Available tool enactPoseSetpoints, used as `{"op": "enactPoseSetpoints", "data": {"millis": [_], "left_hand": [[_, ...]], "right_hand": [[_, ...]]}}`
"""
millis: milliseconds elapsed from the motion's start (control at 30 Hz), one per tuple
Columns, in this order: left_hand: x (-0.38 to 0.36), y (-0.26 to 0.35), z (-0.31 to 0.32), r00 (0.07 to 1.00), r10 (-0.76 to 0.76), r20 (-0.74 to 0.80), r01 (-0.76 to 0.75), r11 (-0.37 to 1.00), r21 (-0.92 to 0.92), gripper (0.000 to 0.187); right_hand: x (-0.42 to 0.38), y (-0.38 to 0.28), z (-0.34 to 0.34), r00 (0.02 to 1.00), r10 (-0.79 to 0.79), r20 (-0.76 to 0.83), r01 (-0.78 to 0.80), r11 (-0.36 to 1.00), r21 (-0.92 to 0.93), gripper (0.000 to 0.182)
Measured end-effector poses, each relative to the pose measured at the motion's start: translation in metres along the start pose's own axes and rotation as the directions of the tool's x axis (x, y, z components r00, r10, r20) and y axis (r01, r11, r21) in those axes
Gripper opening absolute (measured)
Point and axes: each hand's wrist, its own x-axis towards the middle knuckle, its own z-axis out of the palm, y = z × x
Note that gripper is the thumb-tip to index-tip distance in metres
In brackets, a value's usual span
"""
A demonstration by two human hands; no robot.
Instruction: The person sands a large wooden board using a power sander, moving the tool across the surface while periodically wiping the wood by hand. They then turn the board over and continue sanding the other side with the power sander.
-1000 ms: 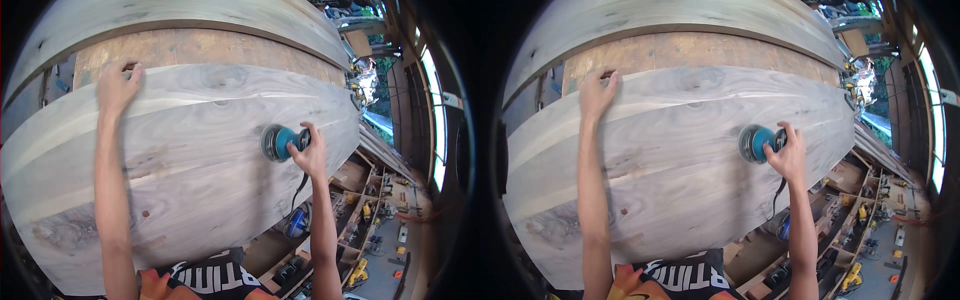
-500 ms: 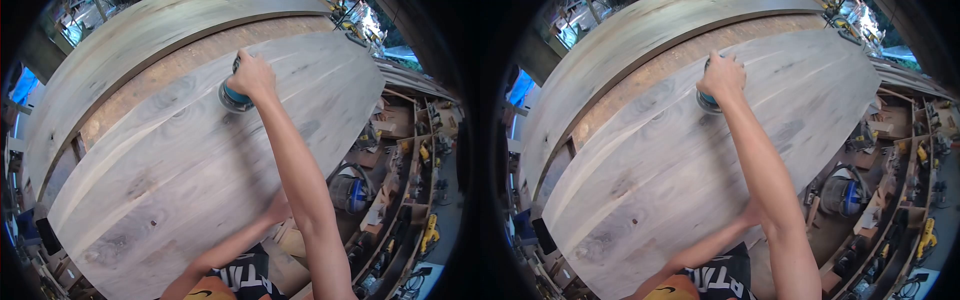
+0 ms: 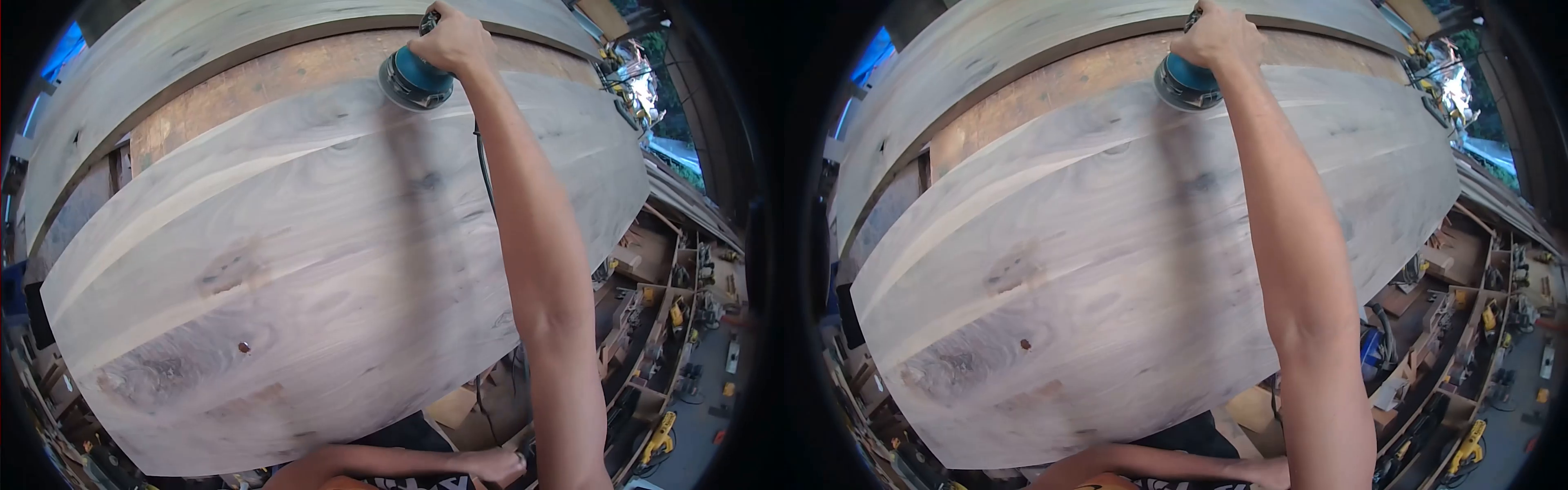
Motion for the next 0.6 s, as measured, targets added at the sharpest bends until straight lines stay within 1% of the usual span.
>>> {"op": "enactPoseSetpoints", "data": {"millis": [67, 133, 167, 200, 233, 267, 300, 333, 367, 400, 433, 500, 533, 600], "left_hand": [[-0.007, 0.077, -0.028, 0.994, 0.108, -0.016, -0.109, 0.993, -0.033, 0.018], [-0.02, 0.147, -0.078, 0.978, 0.197, -0.069, -0.2, 0.979, -0.038, 0.018], [-0.027, 0.169, -0.107, 0.975, 0.197, -0.1, -0.201, 0.979, -0.034, 0.018], [-0.035, 0.19, -0.136, 0.975, 0.19, -0.117, -0.195, 0.98, -0.032, 0.018], [-0.05, 0.201, -0.175, 0.984, 0.109, -0.144, -0.115, 0.993, -0.035, 0.019], [-0.067, 0.211, -0.214, 0.983, -0.016, -0.181, 0.0, 0.996, -0.087, 0.021], [-0.083, 0.215, -0.254, 0.964, -0.128, -0.232, 0.1, 0.986, -0.131, 0.023], [-0.093, 0.213, -0.279, 0.918, -0.211, -0.336, 0.109, 0.949, -0.297, 0.017], [-0.108, 0.233, -0.31, 0.888, -0.123, -0.442, 0.089, 0.991, -0.098, 0.02], [-0.115, 0.225, -0.33, 0.865, -0.017, -0.502, 0.057, 0.996, 0.063, 0.021], [-0.119, 0.209, -0.347, 0.832, 0.098, -0.546, 0.032, 0.974, 0.225, 0.023], [-0.127, 0.189, -0.369, 0.801, 0.175, -0.572, 0.023, 0.947, 0.322, 0.022], [-0.129, 0.181, -0.377, 0.786, 0.211, -0.581, 0.022, 0.93, 0.368, 0.022], [-0.13, 0.179, -0.379, 0.794, 0.268, -0.545, 0.034, 0.877, 0.48, 0.02]], "right_hand": [[0.001, -0.011, -0.009, 1.0, -0.02, 0.002, 0.02, 1.0, 0.001, 0.049], [0.001, -0.012, 0.005, 0.993, -0.103, -0.064, 0.1, 0.993, -0.055, 0.058], [0.0, -0.011, 0.014, 0.985, -0.143, -0.095, 0.135, 0.987, -0.082, 0.064], [-0.001, -0.012, 0.016, 0.982, -0.164, -0.089, 0.157, 0.984, -0.084, 0.063], [-0.007, -0.012, 0.017, 0.98, -0.186, -0.077, 0.179, 0.98, -0.086, 0.063], [-0.012, -0.012, 0.017, 0.976, -0.208, -0.065, 0.202, 0.975, -0.09, 0.063], [-0.015, -0.012, 0.017, 0.977, -0.199, -0.071, 0.192, 0.977, -0.093, 0.061], [-0.016, -0.01, 0.018, 0.976, -0.194, -0.095, 0.186, 0.978, -0.092, 0.061], [-0.017, -0.006, 0.019, 0.975, -0.189, -0.119, 0.179, 0.98, -0.091, 0.06], [-0.018, -0.002, 0.019, 0.973, -0.182, -0.141, 0.171, 0.981, -0.091, 0.06], [-0.017, 0.002, 0.018, 0.978, -0.17, -0.12, 0.158, 0.982, -0.101, 0.059], [-0.014, 0.008, 0.014, 0.987, -0.14, -0.082, 0.13, 0.984, -0.12, 0.059], [-0.015, 0.011, 0.013, 0.985, -0.153, -0.075, 0.145, 0.984, -0.105, 0.059], [-0.017, 0.016, 0.014, 0.981, -0.187, -0.049, 0.183, 0.98, -0.078, 0.058]]}}
